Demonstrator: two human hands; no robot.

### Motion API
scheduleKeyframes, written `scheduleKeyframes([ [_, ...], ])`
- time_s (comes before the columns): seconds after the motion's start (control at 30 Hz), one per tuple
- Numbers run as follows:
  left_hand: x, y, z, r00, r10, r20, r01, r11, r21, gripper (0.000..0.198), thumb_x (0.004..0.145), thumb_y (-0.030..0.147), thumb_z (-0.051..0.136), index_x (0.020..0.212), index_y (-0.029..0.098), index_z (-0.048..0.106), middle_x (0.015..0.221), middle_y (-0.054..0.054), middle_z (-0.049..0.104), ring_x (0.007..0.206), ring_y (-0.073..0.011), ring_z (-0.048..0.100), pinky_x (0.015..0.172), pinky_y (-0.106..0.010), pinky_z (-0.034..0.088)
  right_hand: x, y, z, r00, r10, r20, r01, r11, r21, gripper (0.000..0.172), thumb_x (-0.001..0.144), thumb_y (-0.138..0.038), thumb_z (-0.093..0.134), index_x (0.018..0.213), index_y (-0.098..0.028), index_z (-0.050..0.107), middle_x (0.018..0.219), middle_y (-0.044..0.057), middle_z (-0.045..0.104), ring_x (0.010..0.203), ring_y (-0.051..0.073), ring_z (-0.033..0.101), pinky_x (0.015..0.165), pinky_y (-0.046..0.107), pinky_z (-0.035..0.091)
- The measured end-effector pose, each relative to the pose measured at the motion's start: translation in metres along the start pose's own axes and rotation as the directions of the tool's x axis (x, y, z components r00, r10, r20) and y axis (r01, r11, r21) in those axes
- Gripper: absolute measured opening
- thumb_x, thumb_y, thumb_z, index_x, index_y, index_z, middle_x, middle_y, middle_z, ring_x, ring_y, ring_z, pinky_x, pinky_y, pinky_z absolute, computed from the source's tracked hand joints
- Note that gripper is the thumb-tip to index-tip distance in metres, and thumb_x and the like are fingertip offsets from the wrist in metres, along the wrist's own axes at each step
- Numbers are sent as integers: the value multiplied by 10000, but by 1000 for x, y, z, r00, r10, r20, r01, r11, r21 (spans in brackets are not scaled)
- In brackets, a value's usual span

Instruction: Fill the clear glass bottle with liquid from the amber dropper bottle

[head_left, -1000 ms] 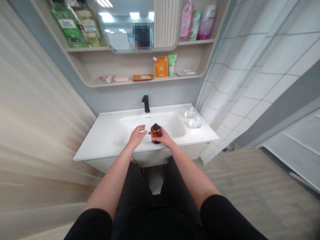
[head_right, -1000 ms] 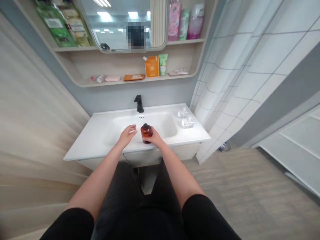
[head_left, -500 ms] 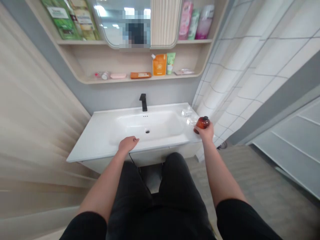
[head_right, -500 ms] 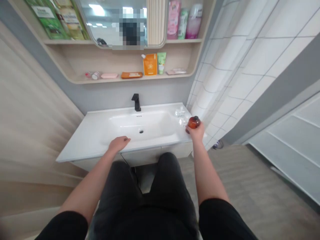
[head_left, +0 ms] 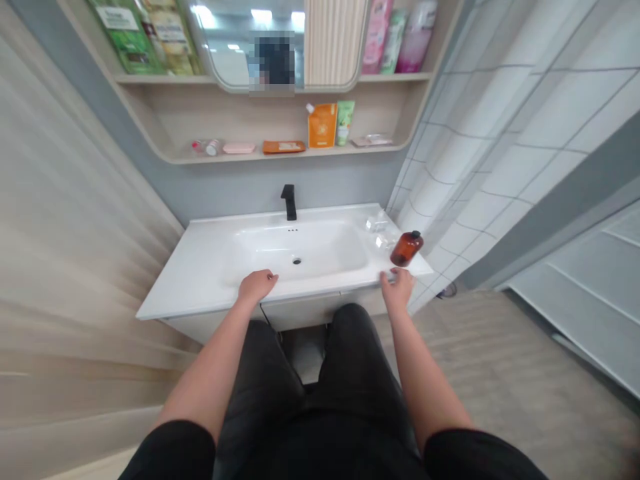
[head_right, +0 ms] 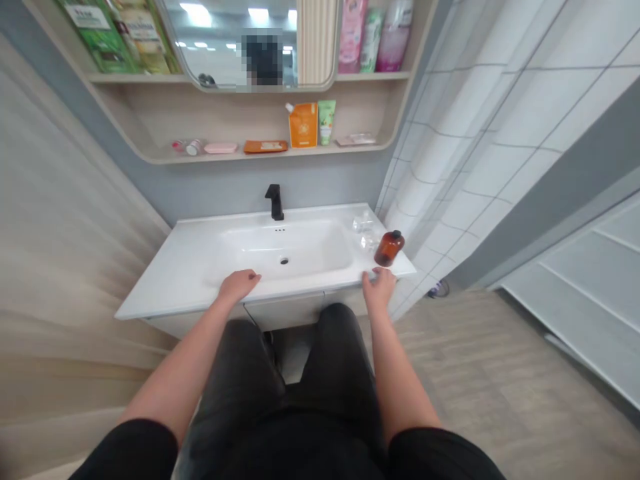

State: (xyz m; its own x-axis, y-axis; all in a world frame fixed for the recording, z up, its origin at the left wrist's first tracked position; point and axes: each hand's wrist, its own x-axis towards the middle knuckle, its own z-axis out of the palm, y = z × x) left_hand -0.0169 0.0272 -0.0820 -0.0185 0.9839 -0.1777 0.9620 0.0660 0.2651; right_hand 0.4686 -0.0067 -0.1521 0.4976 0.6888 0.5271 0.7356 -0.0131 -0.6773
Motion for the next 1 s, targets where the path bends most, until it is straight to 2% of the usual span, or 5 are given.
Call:
scheduleKeyframes([
  [0.33, -5, 3, -4, 1000, -3, -1, 3, 1000, -3, 507, 1079, 557, 479, 1259, 257, 847, 1352, -152, 833, 1293, -383, 761, 1035, -441, 582, 1, 8, 12, 1000, 7, -5, -7, 1000, 30, 354, 849, -499, 688, 1066, -226, 628, 1118, 145, 726, 1138, 374, 657, 1164, 606, 485],
  [0.53, -1, 2, -2, 1000, -8, -3, 8, 1000, 4, 498, 1072, 558, 488, 1243, 268, 854, 1339, -149, 838, 1273, -376, 770, 1026, -434, 586, 49, 25, 10, 925, 216, -313, -185, 975, 124, 1000, 698, -618, 911, 1475, -174, 464, 1480, 239, 568, 1364, 436, 584, 1236, 683, 451],
  [0.7, 0, -1, 0, 1000, -8, -10, 8, 1000, -12, 482, 1072, 557, 504, 1226, 264, 855, 1341, -152, 837, 1271, -374, 772, 1033, -431, 585, 100, 10, 0, 960, 258, -113, -232, 952, 201, 993, 600, -545, 967, 1427, -209, 530, 1341, 173, 703, 1178, 380, 715, 1108, 603, 574],
  [0.87, 0, 3, 3, 995, 25, -93, -43, 980, -192, 368, 1041, 506, 613, 1176, 252, 843, 1250, -139, 853, 1196, -346, 779, 1045, -430, 587, 67, -56, 2, 975, 191, 109, -220, 886, 408, 868, 600, -483, 946, 1347, -213, 595, 1217, 121, 764, 1089, 348, 751, 1067, 561, 606],
  [1.0, -19, 36, -15, 907, 228, -356, -404, 710, -576, 467, 1083, 473, 570, 1456, 237, 723, 1295, -124, 805, 992, -238, 769, 966, -381, 609, 2, -125, 12, 764, -190, 616, -226, 817, 531, 872, 607, -419, 1004, 1378, -227, 644, 1199, 91, 789, 1087, 341, 755, 1060, 530, 611],
])
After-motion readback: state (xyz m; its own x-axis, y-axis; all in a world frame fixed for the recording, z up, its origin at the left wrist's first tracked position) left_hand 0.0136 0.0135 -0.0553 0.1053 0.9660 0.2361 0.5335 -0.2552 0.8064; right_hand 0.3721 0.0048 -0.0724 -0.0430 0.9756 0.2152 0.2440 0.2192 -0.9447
